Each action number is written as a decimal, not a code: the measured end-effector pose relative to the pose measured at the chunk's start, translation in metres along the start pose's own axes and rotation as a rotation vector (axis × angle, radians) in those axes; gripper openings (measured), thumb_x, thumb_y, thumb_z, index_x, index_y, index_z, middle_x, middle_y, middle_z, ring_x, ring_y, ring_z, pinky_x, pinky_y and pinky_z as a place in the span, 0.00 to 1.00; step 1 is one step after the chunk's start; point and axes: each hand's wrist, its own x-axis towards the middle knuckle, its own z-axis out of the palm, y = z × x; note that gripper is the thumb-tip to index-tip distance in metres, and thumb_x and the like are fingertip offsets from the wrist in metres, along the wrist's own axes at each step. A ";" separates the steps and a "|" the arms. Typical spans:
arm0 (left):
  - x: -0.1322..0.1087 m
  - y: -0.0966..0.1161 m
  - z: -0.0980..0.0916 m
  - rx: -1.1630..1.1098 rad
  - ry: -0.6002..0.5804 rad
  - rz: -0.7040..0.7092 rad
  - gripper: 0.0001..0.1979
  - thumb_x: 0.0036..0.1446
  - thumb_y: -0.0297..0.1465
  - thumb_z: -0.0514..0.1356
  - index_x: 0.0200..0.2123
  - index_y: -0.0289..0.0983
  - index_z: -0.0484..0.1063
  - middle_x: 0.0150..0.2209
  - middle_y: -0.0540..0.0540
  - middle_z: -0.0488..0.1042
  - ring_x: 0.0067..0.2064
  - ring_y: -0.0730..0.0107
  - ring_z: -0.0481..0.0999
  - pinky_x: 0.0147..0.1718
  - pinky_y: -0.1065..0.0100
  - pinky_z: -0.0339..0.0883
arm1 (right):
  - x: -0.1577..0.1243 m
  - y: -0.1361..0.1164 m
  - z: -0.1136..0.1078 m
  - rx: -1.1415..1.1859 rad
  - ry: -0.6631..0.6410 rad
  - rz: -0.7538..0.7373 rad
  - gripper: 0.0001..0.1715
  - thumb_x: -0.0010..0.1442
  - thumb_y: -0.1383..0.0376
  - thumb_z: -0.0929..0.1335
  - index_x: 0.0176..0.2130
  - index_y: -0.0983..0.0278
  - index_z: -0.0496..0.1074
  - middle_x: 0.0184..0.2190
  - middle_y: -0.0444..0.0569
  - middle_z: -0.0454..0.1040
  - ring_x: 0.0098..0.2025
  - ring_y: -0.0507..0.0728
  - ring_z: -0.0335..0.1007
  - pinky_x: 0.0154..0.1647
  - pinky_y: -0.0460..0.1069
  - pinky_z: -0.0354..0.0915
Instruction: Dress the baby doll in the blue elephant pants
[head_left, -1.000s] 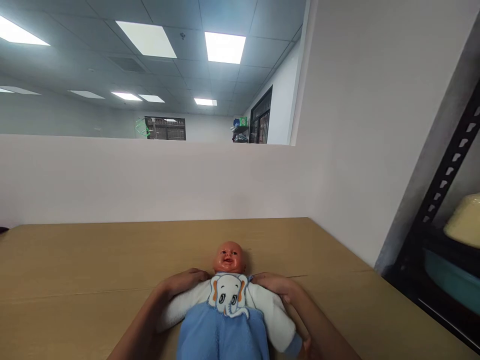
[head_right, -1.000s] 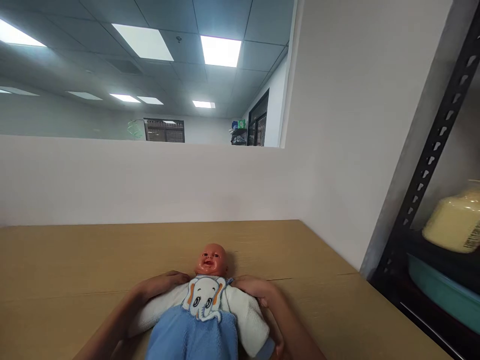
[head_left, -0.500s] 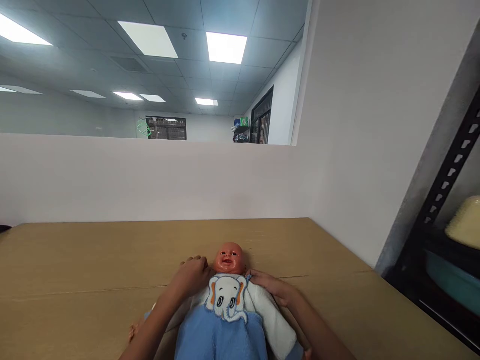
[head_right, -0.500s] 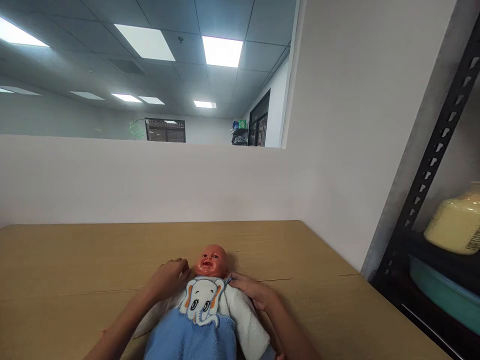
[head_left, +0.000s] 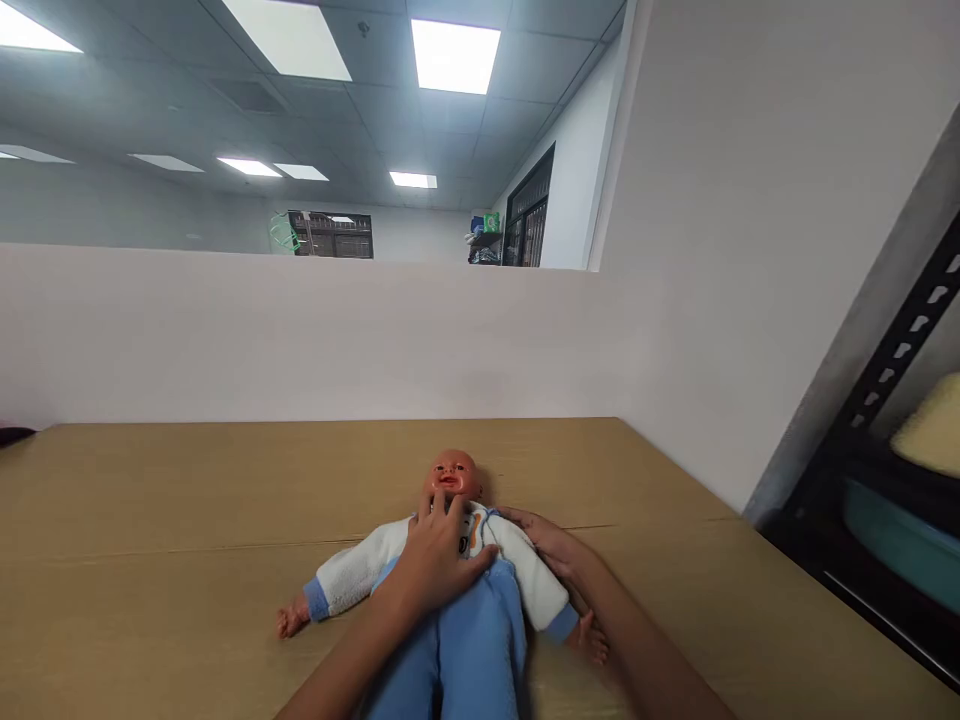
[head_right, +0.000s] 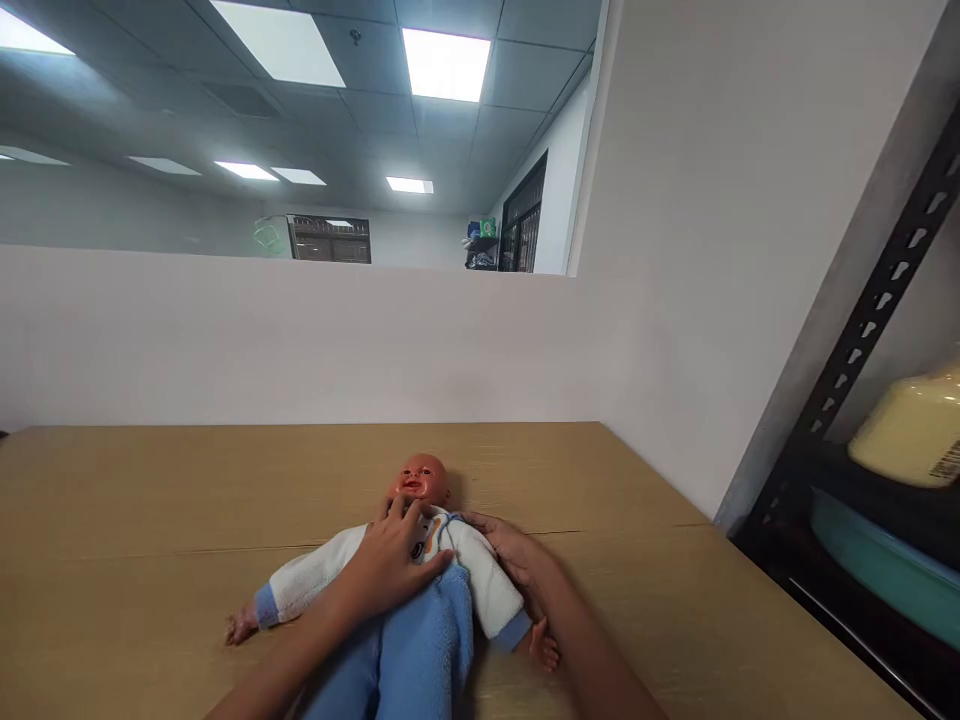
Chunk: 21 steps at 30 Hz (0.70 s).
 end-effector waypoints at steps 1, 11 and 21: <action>0.001 -0.001 0.000 -0.012 0.000 0.000 0.31 0.63 0.49 0.63 0.62 0.36 0.71 0.66 0.29 0.68 0.72 0.31 0.60 0.64 0.35 0.66 | 0.000 0.001 0.000 -0.001 0.004 -0.006 0.36 0.39 0.67 0.83 0.50 0.60 0.81 0.44 0.49 0.86 0.41 0.58 0.80 0.47 0.52 0.74; 0.001 0.006 0.000 -0.054 0.045 -0.040 0.22 0.62 0.43 0.68 0.55 0.39 0.75 0.64 0.31 0.69 0.69 0.35 0.63 0.63 0.41 0.66 | 0.002 0.010 0.014 -0.007 0.089 -0.062 0.29 0.41 0.64 0.83 0.45 0.63 0.82 0.40 0.50 0.84 0.35 0.57 0.77 0.40 0.52 0.71; -0.010 0.022 -0.008 -0.067 -0.064 0.253 0.33 0.59 0.41 0.70 0.65 0.43 0.67 0.70 0.35 0.64 0.73 0.37 0.58 0.71 0.36 0.56 | 0.000 0.005 0.045 -0.092 0.153 -0.228 0.27 0.59 0.50 0.75 0.51 0.62 0.75 0.47 0.55 0.82 0.49 0.64 0.78 0.55 0.61 0.71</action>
